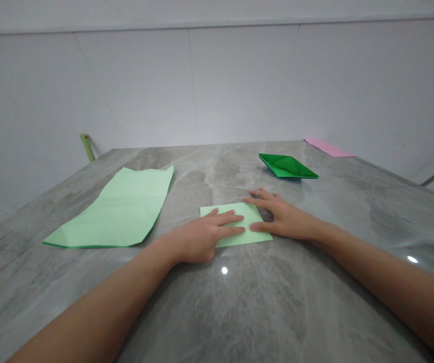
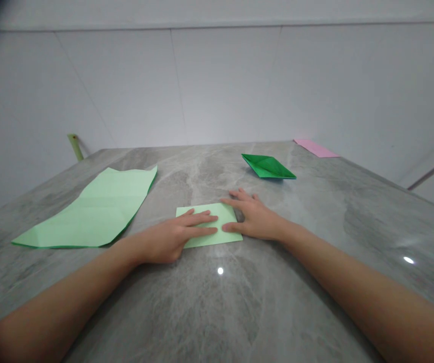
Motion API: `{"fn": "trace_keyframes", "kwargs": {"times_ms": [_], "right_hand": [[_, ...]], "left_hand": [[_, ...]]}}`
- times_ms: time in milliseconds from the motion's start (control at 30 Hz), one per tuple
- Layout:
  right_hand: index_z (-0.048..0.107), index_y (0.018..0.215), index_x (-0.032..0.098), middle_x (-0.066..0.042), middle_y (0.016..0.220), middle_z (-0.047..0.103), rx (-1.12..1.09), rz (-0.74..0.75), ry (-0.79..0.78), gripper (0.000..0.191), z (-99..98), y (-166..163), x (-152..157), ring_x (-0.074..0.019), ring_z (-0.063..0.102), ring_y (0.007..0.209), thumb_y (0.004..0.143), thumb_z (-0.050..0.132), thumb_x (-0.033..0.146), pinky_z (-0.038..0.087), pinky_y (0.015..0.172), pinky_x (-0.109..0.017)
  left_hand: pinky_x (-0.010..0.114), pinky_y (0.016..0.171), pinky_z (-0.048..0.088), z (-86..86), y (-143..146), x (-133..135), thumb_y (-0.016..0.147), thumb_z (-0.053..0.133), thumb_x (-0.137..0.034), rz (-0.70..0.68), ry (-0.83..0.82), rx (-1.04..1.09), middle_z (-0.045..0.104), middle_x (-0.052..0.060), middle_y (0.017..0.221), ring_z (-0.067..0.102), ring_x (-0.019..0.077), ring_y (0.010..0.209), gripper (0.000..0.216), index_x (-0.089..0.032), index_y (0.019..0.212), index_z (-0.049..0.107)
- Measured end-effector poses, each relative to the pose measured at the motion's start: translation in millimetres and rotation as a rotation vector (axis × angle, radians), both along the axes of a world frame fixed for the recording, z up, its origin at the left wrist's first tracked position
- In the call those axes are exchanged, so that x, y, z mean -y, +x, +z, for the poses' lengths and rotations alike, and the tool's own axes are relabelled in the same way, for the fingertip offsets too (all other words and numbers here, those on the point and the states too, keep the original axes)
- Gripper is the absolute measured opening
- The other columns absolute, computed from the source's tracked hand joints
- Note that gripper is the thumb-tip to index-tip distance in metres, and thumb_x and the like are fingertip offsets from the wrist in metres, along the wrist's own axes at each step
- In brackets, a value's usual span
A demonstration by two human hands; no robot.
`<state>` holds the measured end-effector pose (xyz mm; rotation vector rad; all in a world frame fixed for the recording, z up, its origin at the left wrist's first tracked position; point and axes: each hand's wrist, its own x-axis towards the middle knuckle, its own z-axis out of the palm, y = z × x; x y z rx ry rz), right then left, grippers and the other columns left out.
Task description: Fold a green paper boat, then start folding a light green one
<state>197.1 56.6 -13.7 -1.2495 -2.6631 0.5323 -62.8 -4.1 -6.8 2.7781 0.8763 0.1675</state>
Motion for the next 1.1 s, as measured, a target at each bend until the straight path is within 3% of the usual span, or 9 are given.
{"fn": "trace_keyframes", "kwargs": {"times_ms": [167, 267, 367, 467, 633, 767, 867, 1000, 1100], "right_hand": [[0.025, 0.154, 0.018, -0.018, 0.162, 0.013, 0.035, 0.059, -0.094, 0.108, 8.0, 9.6, -1.8, -0.0394, 0.000, 0.148, 0.069, 0.070, 0.068, 0.004, 0.115, -0.064], [0.034, 0.151, 0.022, -0.013, 0.163, 0.007, 0.053, 0.106, -0.065, 0.084, 10.5, 7.3, 2.6, -0.0397, -0.001, 0.147, 0.081, 0.065, 0.057, 0.006, 0.113, -0.067], [0.052, 0.140, 0.024, -0.009, 0.159, 0.026, 0.041, 0.140, 0.061, 0.045, 8.0, -7.8, 14.5, -0.0345, 0.014, 0.147, 0.096, 0.046, 0.031, 0.010, 0.113, -0.069], [0.056, 0.136, 0.025, -0.009, 0.145, 0.050, 0.013, 0.110, 0.114, 0.045, 2.5, -24.8, 23.9, -0.0299, 0.039, 0.139, 0.096, 0.036, 0.015, 0.018, 0.113, -0.066], [0.063, 0.128, 0.029, -0.006, 0.141, 0.055, 0.004, -0.077, 0.129, 0.038, -3.0, -28.0, 13.9, -0.0362, 0.040, 0.138, 0.095, 0.044, 0.023, 0.017, 0.110, -0.073], [0.049, 0.142, 0.022, -0.013, 0.149, 0.045, 0.015, -0.280, 0.135, 0.055, -4.4, -20.4, 2.7, -0.0403, 0.028, 0.143, 0.090, 0.056, 0.039, 0.022, 0.109, -0.073], [0.043, 0.145, 0.016, -0.019, 0.153, 0.037, 0.051, -0.365, 0.138, 0.069, -5.2, -19.1, 0.6, -0.0431, 0.025, 0.143, 0.088, 0.057, 0.051, 0.022, 0.108, -0.074], [0.038, 0.148, 0.013, -0.021, 0.156, 0.030, 0.071, -0.383, 0.107, 0.082, -4.1, -18.8, -1.1, -0.0443, 0.020, 0.144, 0.083, 0.059, 0.060, 0.021, 0.108, -0.074], [0.038, 0.148, 0.013, -0.022, 0.156, 0.029, 0.068, -0.369, 0.109, 0.086, -2.8, -17.0, -2.9, -0.0449, 0.019, 0.145, 0.081, 0.062, 0.060, 0.022, 0.107, -0.074]], "left_hand": [[0.053, 0.119, 0.018, -5.6, 0.1, -0.2, 0.090, 0.039, -0.006, 0.040, -0.022, -0.041, 0.020, 0.006, 0.162, 0.017, 0.0262, 0.149, 0.063, -0.025, 0.150, 0.033], [0.054, 0.118, 0.016, -6.0, 5.4, 4.0, 0.102, 0.032, -0.026, 0.103, 0.003, -0.103, 0.015, 0.008, 0.163, 0.013, 0.0290, 0.149, 0.052, -0.024, 0.153, 0.026], [0.053, 0.116, 0.021, -2.3, 13.6, 9.4, 0.103, 0.032, -0.040, 0.189, 0.032, -0.121, 0.020, 0.009, 0.161, 0.018, 0.0312, 0.148, 0.053, -0.023, 0.153, 0.026], [0.048, 0.108, 0.036, 4.9, 19.9, 11.1, 0.105, 0.026, -0.036, 0.258, 0.071, -0.049, 0.046, 0.009, 0.149, 0.046, 0.0278, 0.132, 0.044, -0.021, 0.136, 0.054], [0.042, 0.102, 0.043, 5.1, 21.7, 10.7, 0.101, 0.042, -0.025, 0.142, 0.137, 0.032, 0.064, 0.012, 0.127, 0.058, 0.0247, 0.115, 0.032, -0.015, 0.120, 0.066], [0.052, 0.116, 0.024, -6.0, 25.4, 20.4, 0.103, 0.035, -0.036, 0.078, 0.095, -0.049, 0.032, 0.012, 0.157, 0.024, 0.0316, 0.146, 0.049, -0.014, 0.147, 0.038], [0.052, 0.117, 0.019, -6.7, 30.0, 26.2, 0.103, 0.029, -0.046, 0.096, 0.033, -0.060, 0.022, 0.015, 0.160, 0.018, 0.0314, 0.148, 0.061, -0.009, 0.152, 0.026], [0.040, 0.110, 0.035, 3.8, 33.5, 27.3, 0.105, 0.026, -0.038, 0.146, 0.013, 0.050, 0.052, 0.009, 0.144, 0.050, 0.0245, 0.129, 0.047, -0.015, 0.130, 0.059], [0.042, 0.112, 0.034, 8.0, 34.6, 30.3, 0.101, 0.040, -0.031, 0.077, 0.015, 0.043, 0.049, 0.011, 0.147, 0.046, 0.0275, 0.132, 0.039, -0.012, 0.131, 0.057]]}}
